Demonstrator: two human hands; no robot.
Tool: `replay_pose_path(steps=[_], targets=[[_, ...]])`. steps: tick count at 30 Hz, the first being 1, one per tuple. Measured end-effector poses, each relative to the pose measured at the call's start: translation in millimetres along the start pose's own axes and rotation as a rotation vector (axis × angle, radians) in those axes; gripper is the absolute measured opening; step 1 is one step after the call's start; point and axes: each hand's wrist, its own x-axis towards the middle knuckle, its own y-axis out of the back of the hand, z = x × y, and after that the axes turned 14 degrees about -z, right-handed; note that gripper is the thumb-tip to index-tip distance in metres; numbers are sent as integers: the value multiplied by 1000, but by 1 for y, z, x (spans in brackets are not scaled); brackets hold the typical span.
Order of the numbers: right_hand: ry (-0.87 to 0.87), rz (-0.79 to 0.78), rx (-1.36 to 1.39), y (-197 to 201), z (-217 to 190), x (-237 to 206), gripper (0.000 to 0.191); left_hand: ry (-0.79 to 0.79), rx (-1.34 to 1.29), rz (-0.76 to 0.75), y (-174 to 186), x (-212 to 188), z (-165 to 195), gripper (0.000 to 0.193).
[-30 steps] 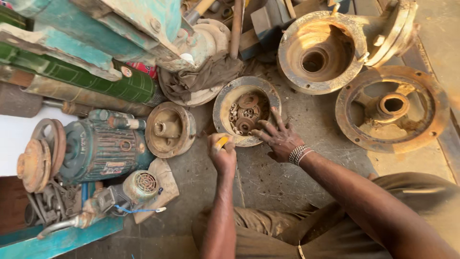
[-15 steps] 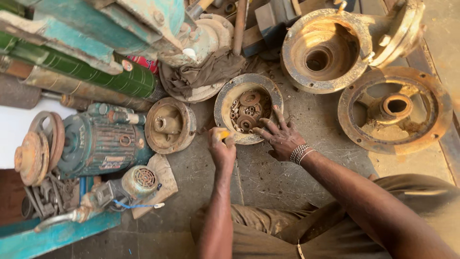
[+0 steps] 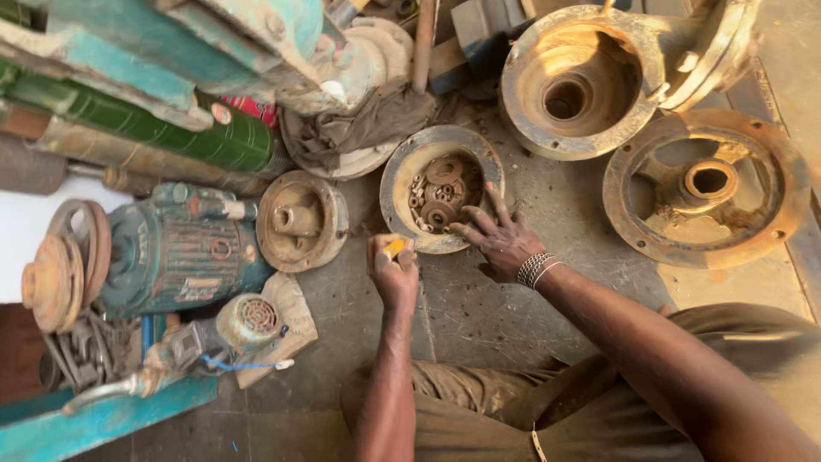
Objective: The person sits on the floor of a repair workshop and cleans small rusty metal pump parts, including impellers and washers, picking them one at a time from a bowl-shaped housing. They hold a yellow brush and scrub each part, occasionally turning pieces over and reaching into the pile of parts.
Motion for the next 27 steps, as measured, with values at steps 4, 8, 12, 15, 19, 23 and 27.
replay_pose_path(steps=[4, 8, 12, 15, 19, 23, 27], targets=[[36, -10, 86, 3, -2, 0, 101, 61, -204, 88, 1, 2, 1, 21], [42, -25, 84, 2, 0, 2, 99, 81, 83, -20, -6, 4, -3, 26], [32, -2, 2, -1, 1, 4, 95, 106, -335, 97, -11, 5, -7, 20], [9, -31, 38, -3, 3, 3, 96, -13, -33, 25, -9, 4, -5, 23], [28, -33, 35, 0, 0, 4, 97, 85, -209, 135, -2, 2, 0, 22], [39, 0, 79, 2, -1, 3, 96, 2, 114, -25, -3, -1, 2, 22], [32, -11, 54, 1, 0, 1, 95, 103, -145, 135, -7, -3, 2, 16]])
